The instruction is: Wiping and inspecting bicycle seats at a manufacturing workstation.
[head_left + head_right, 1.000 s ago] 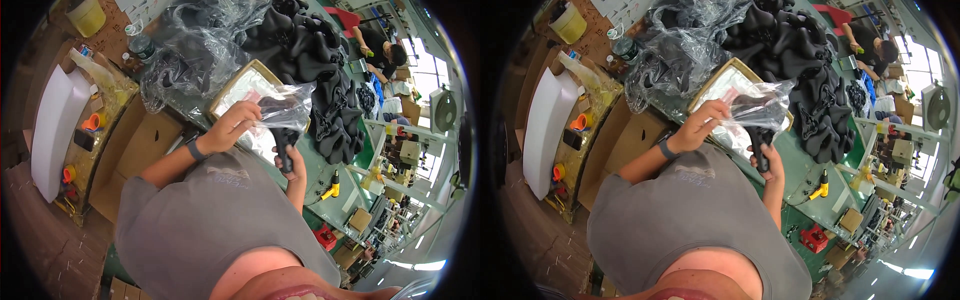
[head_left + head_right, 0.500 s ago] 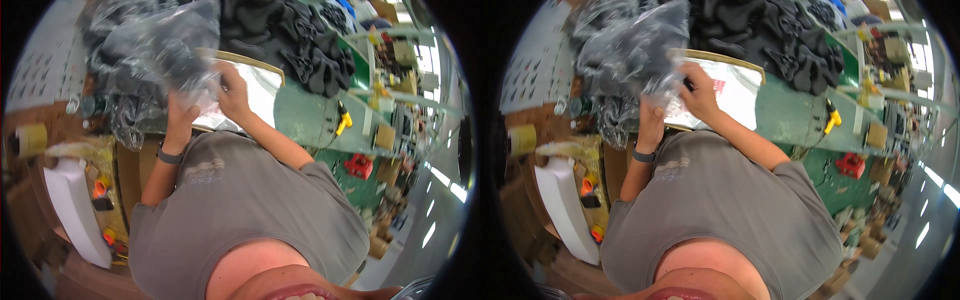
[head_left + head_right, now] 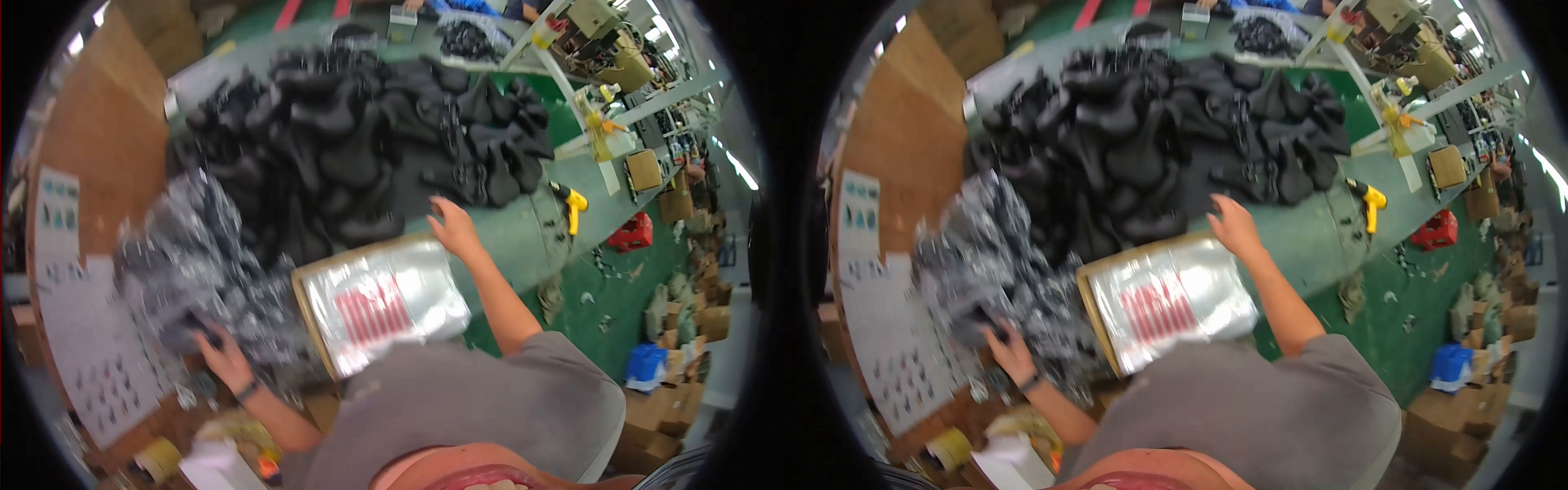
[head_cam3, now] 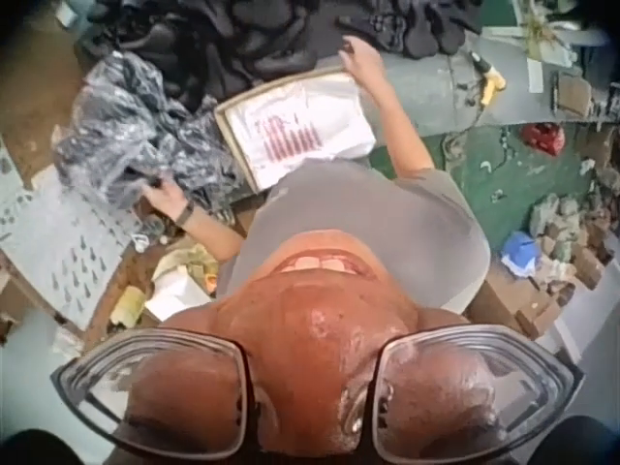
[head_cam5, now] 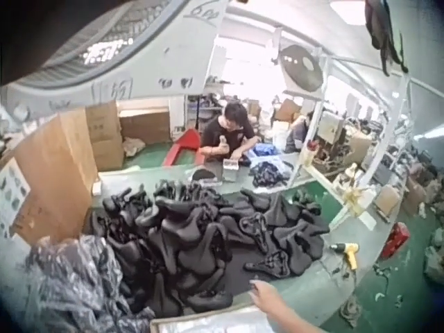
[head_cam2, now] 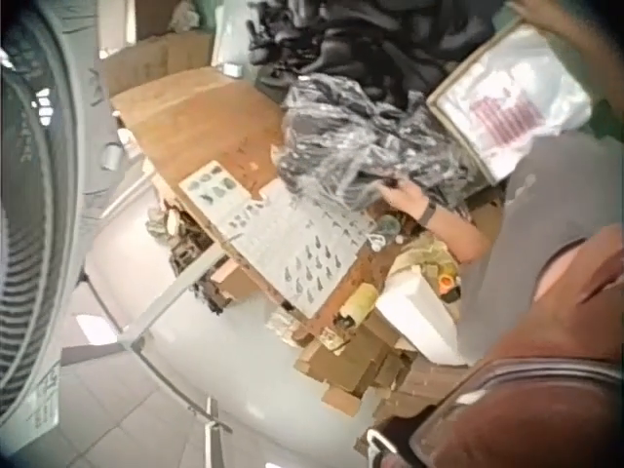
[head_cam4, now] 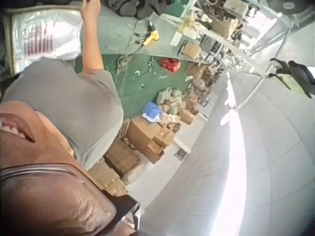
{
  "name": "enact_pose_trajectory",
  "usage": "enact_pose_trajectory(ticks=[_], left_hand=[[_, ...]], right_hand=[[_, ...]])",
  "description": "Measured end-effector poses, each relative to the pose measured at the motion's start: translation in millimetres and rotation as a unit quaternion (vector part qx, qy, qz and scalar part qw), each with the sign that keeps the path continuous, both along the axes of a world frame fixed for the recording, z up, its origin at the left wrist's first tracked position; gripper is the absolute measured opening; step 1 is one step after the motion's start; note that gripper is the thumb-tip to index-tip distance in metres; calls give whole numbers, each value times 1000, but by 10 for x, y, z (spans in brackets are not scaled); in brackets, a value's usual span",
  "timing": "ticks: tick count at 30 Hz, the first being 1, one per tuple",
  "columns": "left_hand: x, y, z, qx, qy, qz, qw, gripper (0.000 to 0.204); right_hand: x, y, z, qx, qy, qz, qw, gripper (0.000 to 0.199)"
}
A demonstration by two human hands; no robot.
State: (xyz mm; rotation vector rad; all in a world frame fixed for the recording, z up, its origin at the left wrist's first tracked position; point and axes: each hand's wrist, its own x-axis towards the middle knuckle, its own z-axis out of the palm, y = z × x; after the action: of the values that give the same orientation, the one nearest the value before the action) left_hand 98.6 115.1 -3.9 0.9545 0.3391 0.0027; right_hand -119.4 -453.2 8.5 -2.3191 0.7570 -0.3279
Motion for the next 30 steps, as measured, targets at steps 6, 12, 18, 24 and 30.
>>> enact_pose_trajectory(ticks=[6,12,18,24,30], left_hand=[[-212,-121,45,364,194,-17,911,47],[-296,-311,141,541,126,-67,829,45],[-393,-769,527,778,-7,-44,627,35],[-531,-1519,1138,653,-149,-39,742,37],[-963,-1803,1103,545,-229,-113,799,37]], right_hand=[[631,-1134,-1186,-217,226,52,948,38],[841,-1709,-2009,-284,393,65,872,47],[839,-1380,-681,-167,212,88,959,66],[-464,-1090,492,462,-179,-173,851,44],[-980,129,1624,631,-361,73,682,40]])
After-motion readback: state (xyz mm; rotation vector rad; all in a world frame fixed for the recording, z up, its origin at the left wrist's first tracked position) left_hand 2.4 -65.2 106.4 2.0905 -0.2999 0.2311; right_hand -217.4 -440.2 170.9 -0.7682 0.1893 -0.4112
